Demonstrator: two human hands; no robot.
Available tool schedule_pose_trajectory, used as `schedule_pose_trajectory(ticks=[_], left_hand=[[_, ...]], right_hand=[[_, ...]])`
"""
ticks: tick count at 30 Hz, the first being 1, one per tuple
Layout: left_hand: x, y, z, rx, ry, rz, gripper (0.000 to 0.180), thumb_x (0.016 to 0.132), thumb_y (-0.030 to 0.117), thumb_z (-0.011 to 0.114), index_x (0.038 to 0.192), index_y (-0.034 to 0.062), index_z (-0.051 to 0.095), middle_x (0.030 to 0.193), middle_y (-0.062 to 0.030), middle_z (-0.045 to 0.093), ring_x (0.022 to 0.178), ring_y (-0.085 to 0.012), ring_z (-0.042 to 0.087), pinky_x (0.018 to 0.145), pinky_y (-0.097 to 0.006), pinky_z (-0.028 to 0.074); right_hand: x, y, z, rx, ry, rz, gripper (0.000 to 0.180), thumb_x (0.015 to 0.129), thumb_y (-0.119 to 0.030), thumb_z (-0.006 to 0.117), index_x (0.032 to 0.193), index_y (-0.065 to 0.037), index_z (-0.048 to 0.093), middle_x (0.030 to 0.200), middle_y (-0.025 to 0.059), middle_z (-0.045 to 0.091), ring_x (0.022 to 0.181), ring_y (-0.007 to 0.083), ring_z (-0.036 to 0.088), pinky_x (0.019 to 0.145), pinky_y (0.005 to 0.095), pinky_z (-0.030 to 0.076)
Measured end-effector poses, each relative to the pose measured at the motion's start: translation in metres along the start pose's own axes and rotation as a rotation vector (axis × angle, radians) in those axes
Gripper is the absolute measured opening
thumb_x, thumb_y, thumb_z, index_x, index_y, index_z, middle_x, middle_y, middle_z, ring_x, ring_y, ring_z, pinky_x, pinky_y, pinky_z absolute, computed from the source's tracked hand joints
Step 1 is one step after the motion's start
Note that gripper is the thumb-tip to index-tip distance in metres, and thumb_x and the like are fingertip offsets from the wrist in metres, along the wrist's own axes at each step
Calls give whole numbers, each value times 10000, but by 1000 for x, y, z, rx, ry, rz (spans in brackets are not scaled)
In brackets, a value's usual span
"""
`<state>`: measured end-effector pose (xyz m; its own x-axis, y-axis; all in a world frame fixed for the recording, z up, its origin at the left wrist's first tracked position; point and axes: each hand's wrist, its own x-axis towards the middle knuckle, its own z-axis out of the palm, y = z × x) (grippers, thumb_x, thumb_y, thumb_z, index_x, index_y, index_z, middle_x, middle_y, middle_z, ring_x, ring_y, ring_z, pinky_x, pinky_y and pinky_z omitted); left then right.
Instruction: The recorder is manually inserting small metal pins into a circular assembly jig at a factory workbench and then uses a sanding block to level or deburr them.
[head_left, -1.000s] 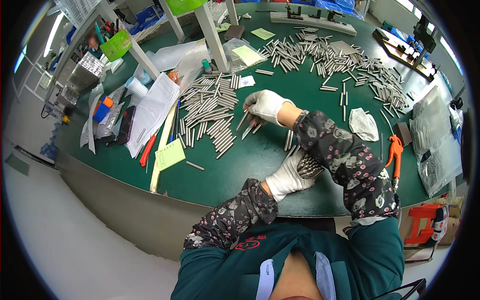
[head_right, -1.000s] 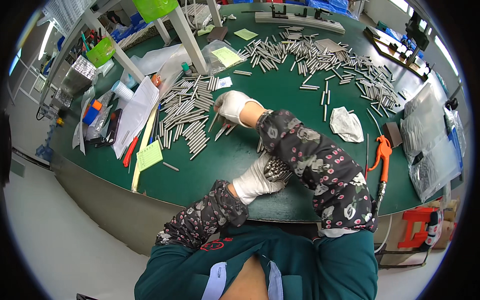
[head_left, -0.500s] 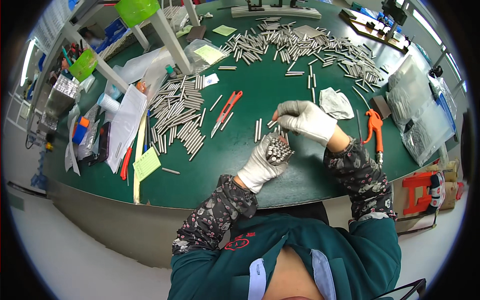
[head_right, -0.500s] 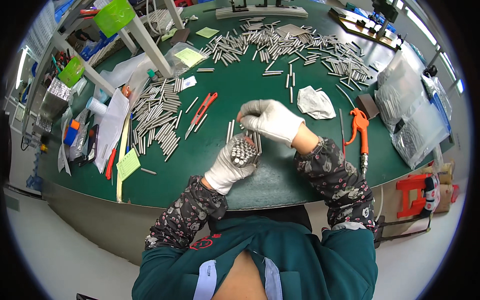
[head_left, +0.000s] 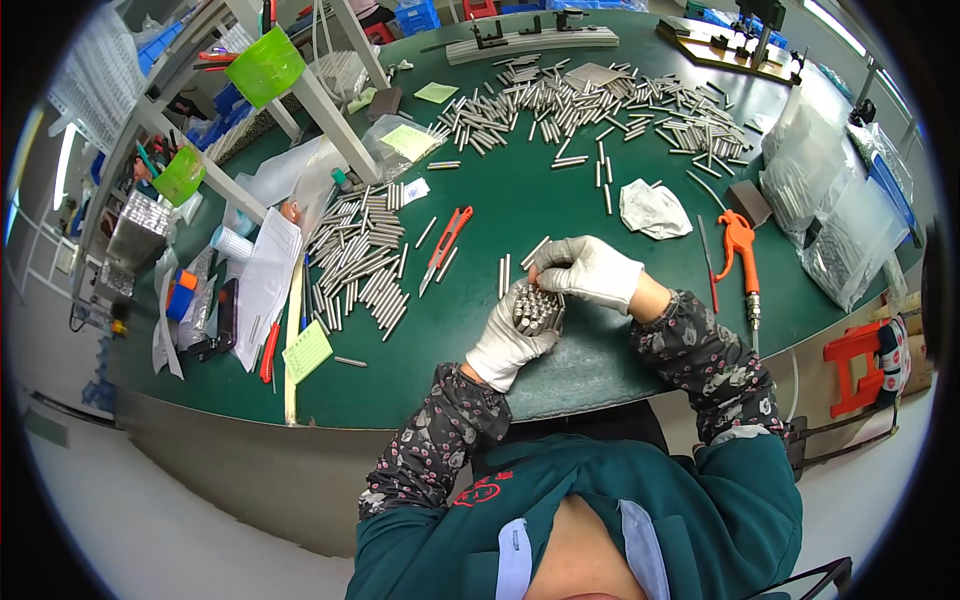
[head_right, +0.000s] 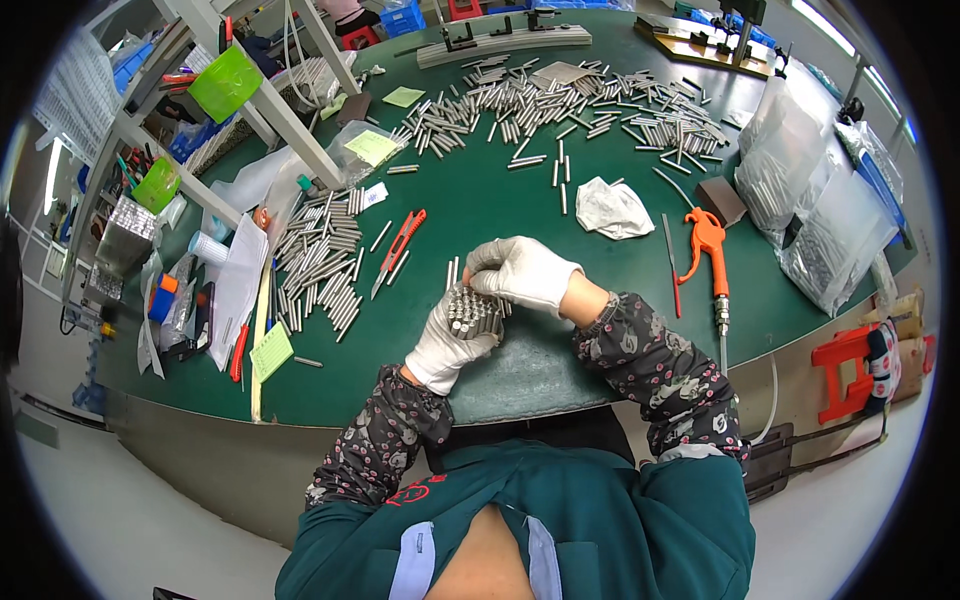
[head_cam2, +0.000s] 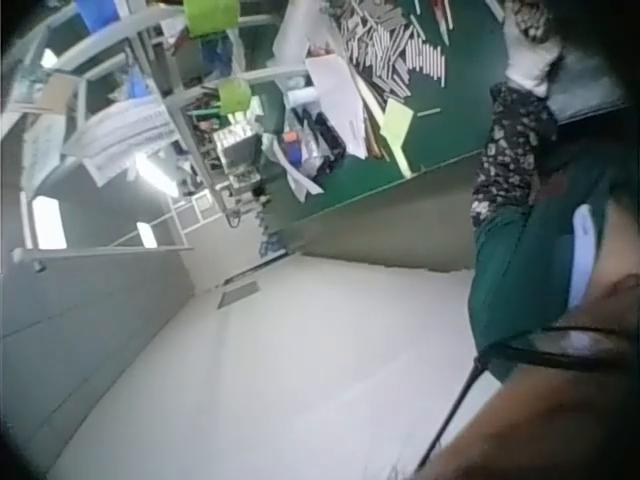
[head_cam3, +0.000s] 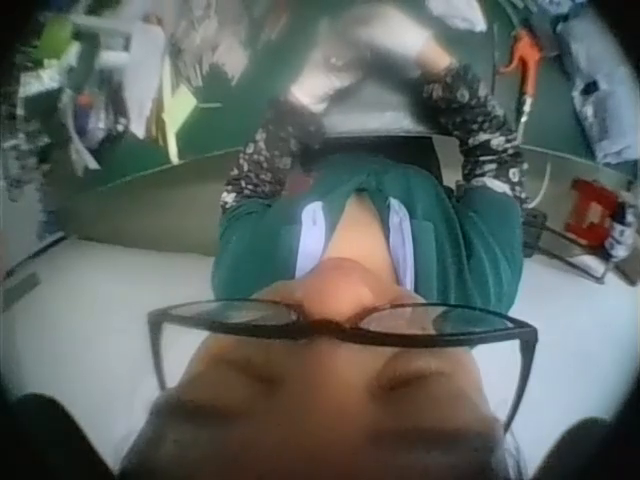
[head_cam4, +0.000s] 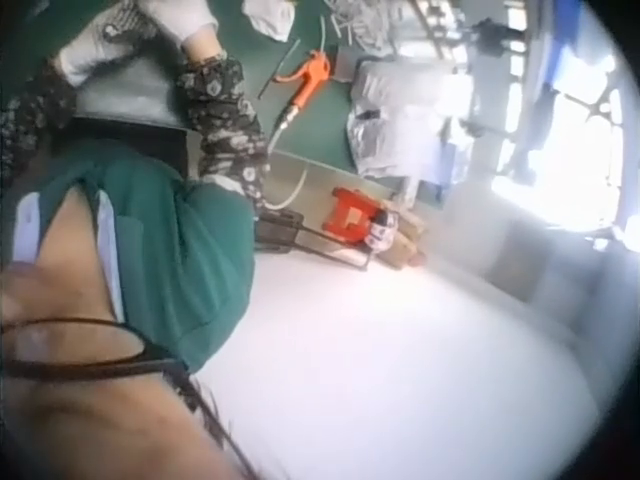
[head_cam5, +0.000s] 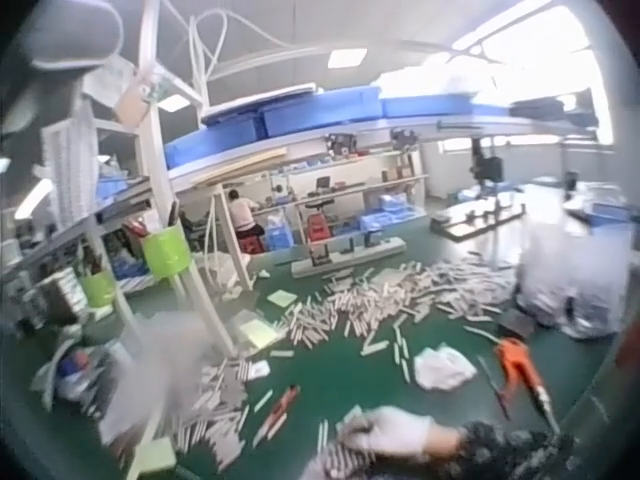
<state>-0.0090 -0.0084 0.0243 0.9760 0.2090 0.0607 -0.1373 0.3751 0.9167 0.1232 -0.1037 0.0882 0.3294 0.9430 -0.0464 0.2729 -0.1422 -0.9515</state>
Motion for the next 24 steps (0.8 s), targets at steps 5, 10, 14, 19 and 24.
schedule_pose_trajectory(ticks=[5,10,14,19,24], left_hand=[[0,0,-2,15,7,-30,613,604,-52,626,1151,47,369,987,-2,505,879,-93,510,777,-229,429],[0,1,0,42,20,9,610,603,-49,627,1147,55,373,982,-4,508,873,-92,513,764,-228,437],[-1,-2,0,52,20,32,603,604,-43,626,1145,57,376,975,-7,511,867,-92,515,754,-225,440],[-1,-4,-3,126,-3,13,613,601,-35,628,1151,58,375,980,-11,510,865,-91,513,755,-221,435],[0,-9,-5,205,6,48,629,598,-30,632,1163,58,371,994,-13,503,883,-88,501,766,-215,424]], right_hand=[[1,-1,0,-13,-7,12,135,729,-89,557,824,-6,604,852,52,580,801,118,526,758,230,416],[0,1,-1,-19,-1,15,130,732,-90,556,823,-12,606,843,44,583,795,112,525,756,233,418],[-2,2,-1,7,-3,-4,130,736,-94,550,824,-19,607,823,34,583,779,102,521,744,229,418],[-6,0,-1,21,-5,14,141,736,-100,546,841,-24,603,803,19,580,754,82,511,700,210,415],[-10,4,-1,134,-16,35,164,738,-95,550,881,-26,589,812,11,579,754,80,512,700,205,414]])
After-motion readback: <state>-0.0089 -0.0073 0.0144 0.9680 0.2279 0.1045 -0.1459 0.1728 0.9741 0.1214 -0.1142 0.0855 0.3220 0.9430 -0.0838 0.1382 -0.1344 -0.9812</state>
